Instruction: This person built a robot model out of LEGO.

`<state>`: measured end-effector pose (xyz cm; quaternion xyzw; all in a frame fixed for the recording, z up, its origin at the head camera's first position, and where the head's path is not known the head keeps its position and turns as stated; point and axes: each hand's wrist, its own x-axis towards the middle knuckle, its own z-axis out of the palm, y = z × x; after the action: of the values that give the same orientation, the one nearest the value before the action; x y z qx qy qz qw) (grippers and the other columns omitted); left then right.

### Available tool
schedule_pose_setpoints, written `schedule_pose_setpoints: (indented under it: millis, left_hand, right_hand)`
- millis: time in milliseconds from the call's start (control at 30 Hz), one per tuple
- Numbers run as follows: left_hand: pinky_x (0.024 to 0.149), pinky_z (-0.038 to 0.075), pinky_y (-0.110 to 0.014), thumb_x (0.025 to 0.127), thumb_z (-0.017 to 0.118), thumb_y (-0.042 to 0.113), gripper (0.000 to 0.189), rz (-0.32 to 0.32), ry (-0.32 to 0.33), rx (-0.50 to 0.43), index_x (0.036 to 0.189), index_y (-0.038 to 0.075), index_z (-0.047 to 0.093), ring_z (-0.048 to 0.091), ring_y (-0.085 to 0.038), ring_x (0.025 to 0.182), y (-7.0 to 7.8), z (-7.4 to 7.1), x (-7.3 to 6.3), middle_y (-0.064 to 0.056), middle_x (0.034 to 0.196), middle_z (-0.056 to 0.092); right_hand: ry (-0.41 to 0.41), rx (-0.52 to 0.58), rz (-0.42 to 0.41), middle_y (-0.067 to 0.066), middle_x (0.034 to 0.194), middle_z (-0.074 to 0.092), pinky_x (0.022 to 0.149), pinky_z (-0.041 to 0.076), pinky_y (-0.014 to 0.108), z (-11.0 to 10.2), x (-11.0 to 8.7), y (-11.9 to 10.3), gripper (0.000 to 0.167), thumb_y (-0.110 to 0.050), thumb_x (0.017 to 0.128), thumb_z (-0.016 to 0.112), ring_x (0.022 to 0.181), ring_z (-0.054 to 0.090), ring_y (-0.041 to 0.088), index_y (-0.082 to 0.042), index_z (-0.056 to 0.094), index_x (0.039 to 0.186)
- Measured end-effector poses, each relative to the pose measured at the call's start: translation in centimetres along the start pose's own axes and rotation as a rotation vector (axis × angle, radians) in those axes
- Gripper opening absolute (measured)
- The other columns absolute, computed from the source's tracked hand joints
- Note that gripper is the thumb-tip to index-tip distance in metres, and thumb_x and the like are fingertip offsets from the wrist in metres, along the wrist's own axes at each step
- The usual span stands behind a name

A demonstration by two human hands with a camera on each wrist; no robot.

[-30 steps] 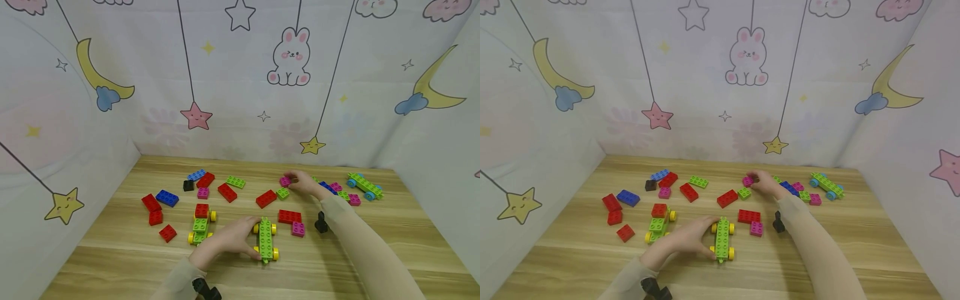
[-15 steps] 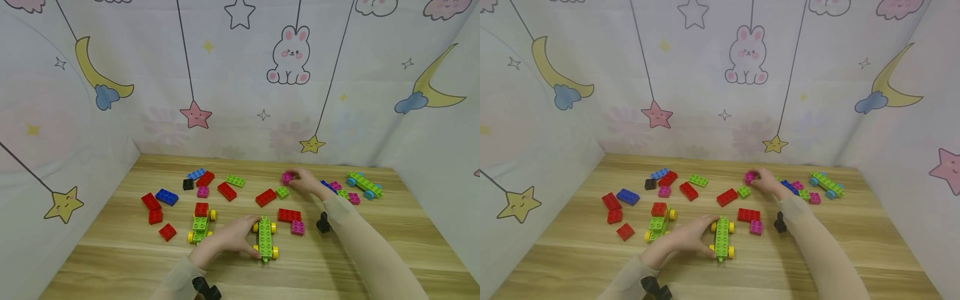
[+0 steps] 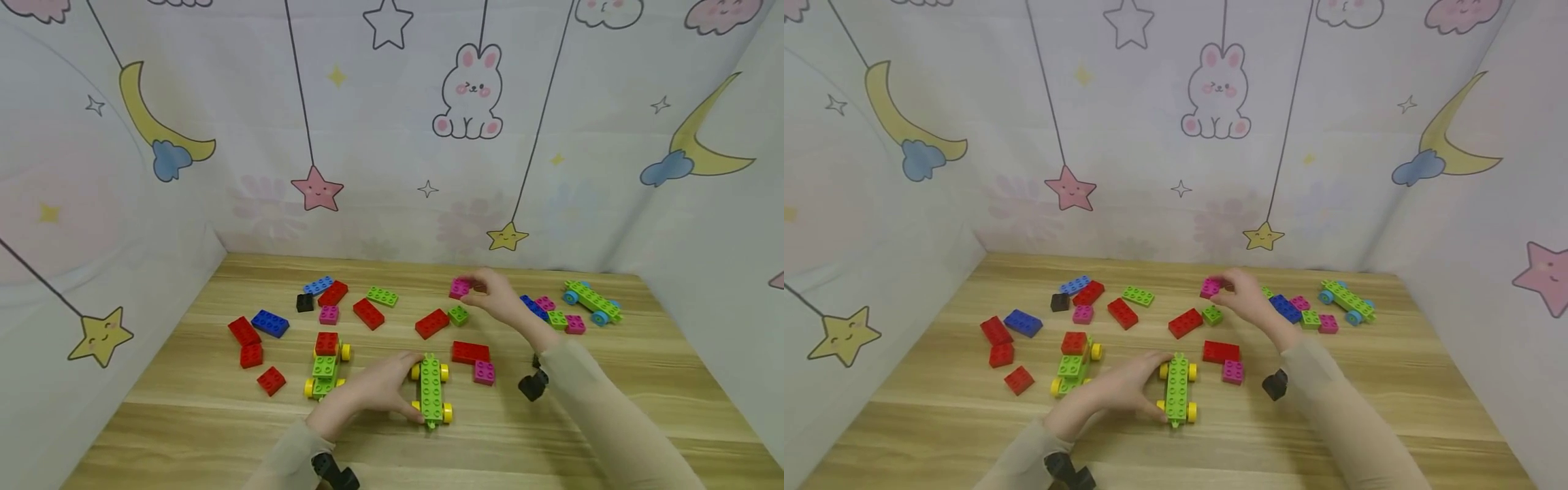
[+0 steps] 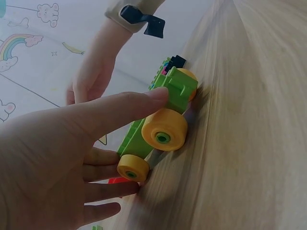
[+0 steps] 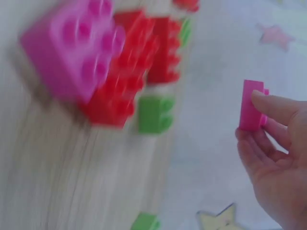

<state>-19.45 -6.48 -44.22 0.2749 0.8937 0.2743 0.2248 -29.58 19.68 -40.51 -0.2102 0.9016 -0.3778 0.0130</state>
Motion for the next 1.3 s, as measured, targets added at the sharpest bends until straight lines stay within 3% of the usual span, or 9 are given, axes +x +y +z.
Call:
schedule_pose_setpoints:
  millis: [200, 433, 700, 1033, 1300]
  left_hand:
    - [0.114, 0.037, -0.044, 0.072, 0.085, 0.046, 0.1, -0.004, -0.001, -0.006, 0.151, 0.008, 0.035, 0.04, -0.026, 0.14, 0.1, -0.1, -0.1, -0.01, 0.155, 0.038]
    - [0.113, 0.037, -0.044, 0.072, 0.085, 0.045, 0.1, 0.004, 0.006, -0.009, 0.15, 0.007, 0.036, 0.041, -0.026, 0.14, 0.1, 0.0, -0.1, -0.01, 0.154, 0.039]
    - [0.113, 0.037, -0.044, 0.072, 0.085, 0.046, 0.101, 0.032, 0.013, 0.018, 0.15, 0.004, 0.036, 0.04, -0.027, 0.14, -0.1, 0.1, 0.1, -0.012, 0.153, 0.04]
    - [0.112, 0.039, -0.044, 0.072, 0.085, 0.045, 0.1, 0.04, 0.013, 0.001, 0.149, 0.004, 0.036, 0.043, -0.027, 0.138, -0.2, 0.0, 0.1, -0.012, 0.152, 0.041]
    - [0.111, 0.04, -0.044, 0.072, 0.085, 0.045, 0.1, 0.051, 0.023, 0.002, 0.149, 0.004, 0.037, 0.044, -0.027, 0.137, -0.1, 0.0, 0.0, -0.011, 0.151, 0.043]
  right_hand:
    - [0.022, 0.037, -0.014, 0.02, 0.126, 0.059, 0.103, 0.045, 0.052, 0.6, -2.1, -2.8, 0.041, -0.011, 0.091, 0.068, 0.119, 0.056, 0.04, 0.0, 0.059, 0.13]
    - [0.041, 0.084, -0.05, 0.015, 0.126, 0.06, 0.103, 0.045, 0.052, 1.5, -4.2, -4.3, 0.041, -0.014, 0.091, 0.07, 0.119, 0.057, 0.037, -0.004, 0.06, 0.129]
    - [0.078, 0.108, -0.152, 0.016, 0.122, 0.064, 0.099, 0.048, 0.052, 3.1, -6.2, -4.9, 0.038, -0.012, 0.089, 0.071, 0.116, 0.059, 0.036, -0.001, 0.063, 0.125]
    - [0.022, 0.147, -0.101, 0.012, 0.121, 0.065, 0.097, 0.05, 0.052, 4.8, -7.7, -5.1, 0.039, -0.017, 0.088, 0.073, 0.114, 0.061, 0.034, -0.004, 0.064, 0.124]
    - [-0.031, 0.154, -0.12, 0.008, 0.119, 0.066, 0.096, 0.05, 0.052, 5.6, -8.0, -4.6, 0.036, -0.014, 0.089, 0.072, 0.112, 0.061, 0.028, -0.006, 0.065, 0.123]
